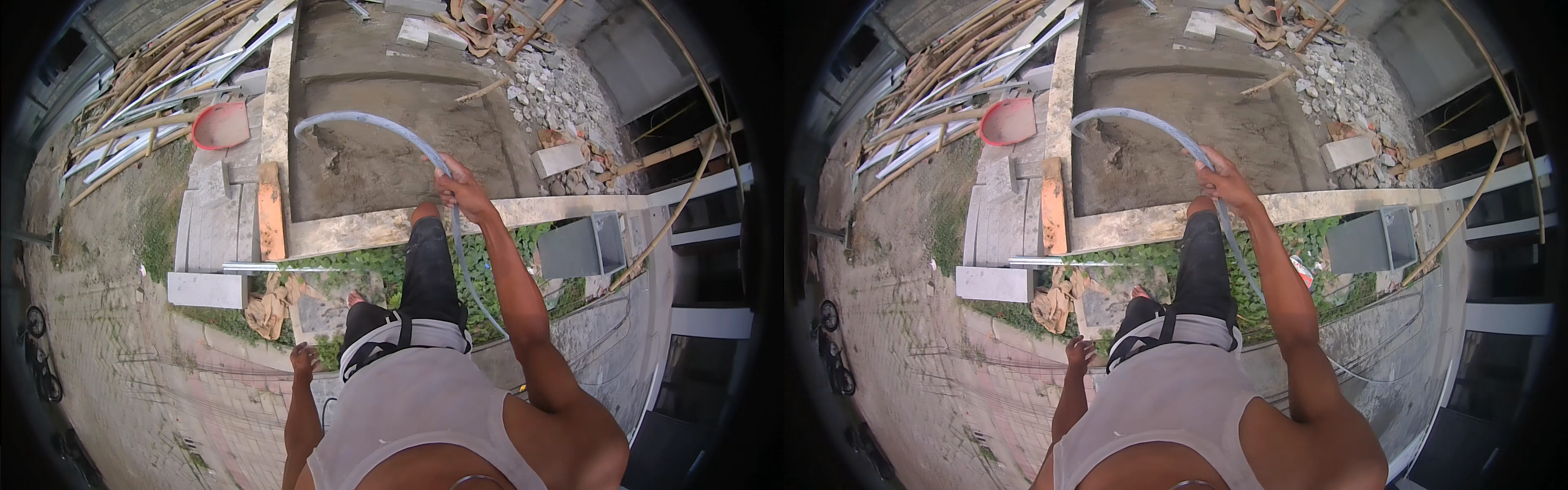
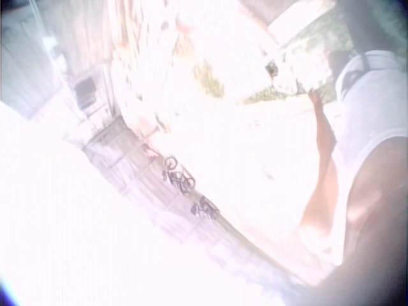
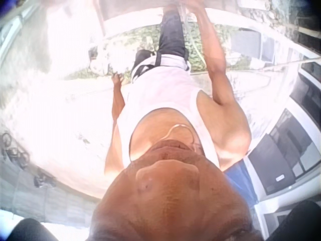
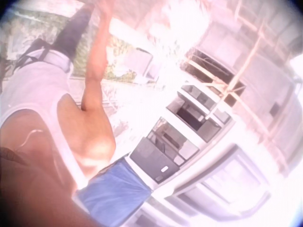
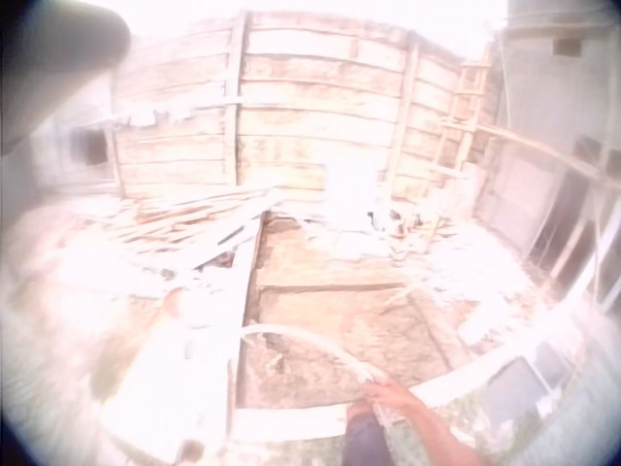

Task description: The person mixes wet mortar in a concrete pit using a hoe, repeatedly pulling and pushing the mixture to achieve consistency.

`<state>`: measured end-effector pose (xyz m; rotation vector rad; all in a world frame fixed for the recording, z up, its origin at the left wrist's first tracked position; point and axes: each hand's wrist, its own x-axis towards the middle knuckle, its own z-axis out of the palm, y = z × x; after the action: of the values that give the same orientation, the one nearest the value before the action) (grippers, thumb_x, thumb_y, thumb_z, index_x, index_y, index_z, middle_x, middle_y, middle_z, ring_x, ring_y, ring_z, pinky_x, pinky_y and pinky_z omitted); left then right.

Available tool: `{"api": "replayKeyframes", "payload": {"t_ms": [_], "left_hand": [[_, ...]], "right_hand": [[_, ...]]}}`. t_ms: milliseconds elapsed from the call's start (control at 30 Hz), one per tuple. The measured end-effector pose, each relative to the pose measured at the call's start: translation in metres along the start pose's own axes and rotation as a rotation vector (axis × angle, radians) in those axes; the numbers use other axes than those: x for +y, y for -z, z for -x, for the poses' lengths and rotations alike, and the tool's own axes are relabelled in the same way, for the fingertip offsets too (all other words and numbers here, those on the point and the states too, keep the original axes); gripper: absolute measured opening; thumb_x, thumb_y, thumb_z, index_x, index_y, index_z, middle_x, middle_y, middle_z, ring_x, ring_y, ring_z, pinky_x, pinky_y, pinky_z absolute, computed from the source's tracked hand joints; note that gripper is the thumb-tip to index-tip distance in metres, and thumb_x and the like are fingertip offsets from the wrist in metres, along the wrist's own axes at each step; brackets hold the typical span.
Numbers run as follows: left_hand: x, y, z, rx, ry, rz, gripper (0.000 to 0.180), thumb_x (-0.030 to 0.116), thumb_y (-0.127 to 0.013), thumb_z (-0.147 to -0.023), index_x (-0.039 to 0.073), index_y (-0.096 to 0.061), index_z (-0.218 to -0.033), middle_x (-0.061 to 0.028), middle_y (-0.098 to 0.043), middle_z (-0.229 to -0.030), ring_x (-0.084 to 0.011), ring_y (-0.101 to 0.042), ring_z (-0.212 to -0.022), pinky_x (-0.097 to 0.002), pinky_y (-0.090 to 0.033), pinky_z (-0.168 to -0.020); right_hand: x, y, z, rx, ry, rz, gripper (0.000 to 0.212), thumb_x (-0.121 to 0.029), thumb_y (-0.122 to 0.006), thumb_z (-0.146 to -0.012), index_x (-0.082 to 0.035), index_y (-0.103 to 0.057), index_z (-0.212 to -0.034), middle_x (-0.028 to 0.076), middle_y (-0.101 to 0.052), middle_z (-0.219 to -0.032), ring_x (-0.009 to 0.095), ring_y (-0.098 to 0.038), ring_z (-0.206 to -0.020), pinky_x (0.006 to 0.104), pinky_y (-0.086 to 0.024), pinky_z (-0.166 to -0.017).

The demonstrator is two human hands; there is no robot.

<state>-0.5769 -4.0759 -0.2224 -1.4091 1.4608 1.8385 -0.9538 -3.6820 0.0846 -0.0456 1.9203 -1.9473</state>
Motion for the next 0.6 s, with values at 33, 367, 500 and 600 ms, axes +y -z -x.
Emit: {"api": "replayKeyframes", "payload": {"t_ms": [33, 367, 500, 600], "left_hand": [[0.000, -0.002, 0.001, -0.005, 0.004, 0.012, 0.047, 0.016, -0.051, -0.087, 0.005, -0.045, -0.132, -0.0121, -0.063, -0.105, -0.0243, -0.062, -0.091, -0.0399, -0.050, -0.071], [0.008, 0.008, 0.002, 0.002, -0.005, -0.002, 0.041, 0.017, -0.054, -0.088, 0.009, -0.047, -0.128, -0.0092, -0.064, -0.099, -0.0233, -0.065, -0.090, -0.0397, -0.052, -0.071], [0.014, 0.008, 0.003, -0.011, -0.017, 0.006, 0.042, 0.018, -0.054, -0.088, 0.009, -0.047, -0.128, -0.0085, -0.064, -0.098, -0.0222, -0.064, -0.089, -0.0390, -0.051, -0.070], [0.020, 0.006, 0.003, 0.006, 0.008, -0.018, 0.044, 0.019, -0.054, -0.087, 0.009, -0.046, -0.129, -0.0081, -0.064, -0.099, -0.0210, -0.064, -0.090, -0.0377, -0.051, -0.070]], "right_hand": [[0.002, 0.000, -0.002, -0.028, 0.006, 0.010, 0.037, -0.020, -0.052, -0.102, -0.012, -0.050, -0.138, -0.008, -0.032, -0.068, 0.003, -0.029, -0.056, 0.0214, -0.026, -0.048], [0.017, -0.003, -0.004, -0.090, 0.000, 0.007, 0.035, -0.022, -0.050, -0.103, -0.013, -0.051, -0.138, -0.009, -0.031, -0.068, 0.002, -0.031, -0.056, 0.0209, -0.026, -0.047], [0.019, 0.002, 0.001, -0.017, -0.030, 0.008, 0.034, -0.022, -0.052, -0.103, -0.014, -0.052, -0.136, -0.009, -0.031, -0.067, 0.002, -0.032, -0.056, 0.0206, -0.027, -0.047], [0.017, 0.005, 0.005, 0.043, -0.049, 0.003, 0.033, -0.019, -0.053, -0.102, -0.014, -0.053, -0.135, -0.009, -0.033, -0.067, 0.002, -0.032, -0.056, 0.0207, -0.028, -0.048]]}}
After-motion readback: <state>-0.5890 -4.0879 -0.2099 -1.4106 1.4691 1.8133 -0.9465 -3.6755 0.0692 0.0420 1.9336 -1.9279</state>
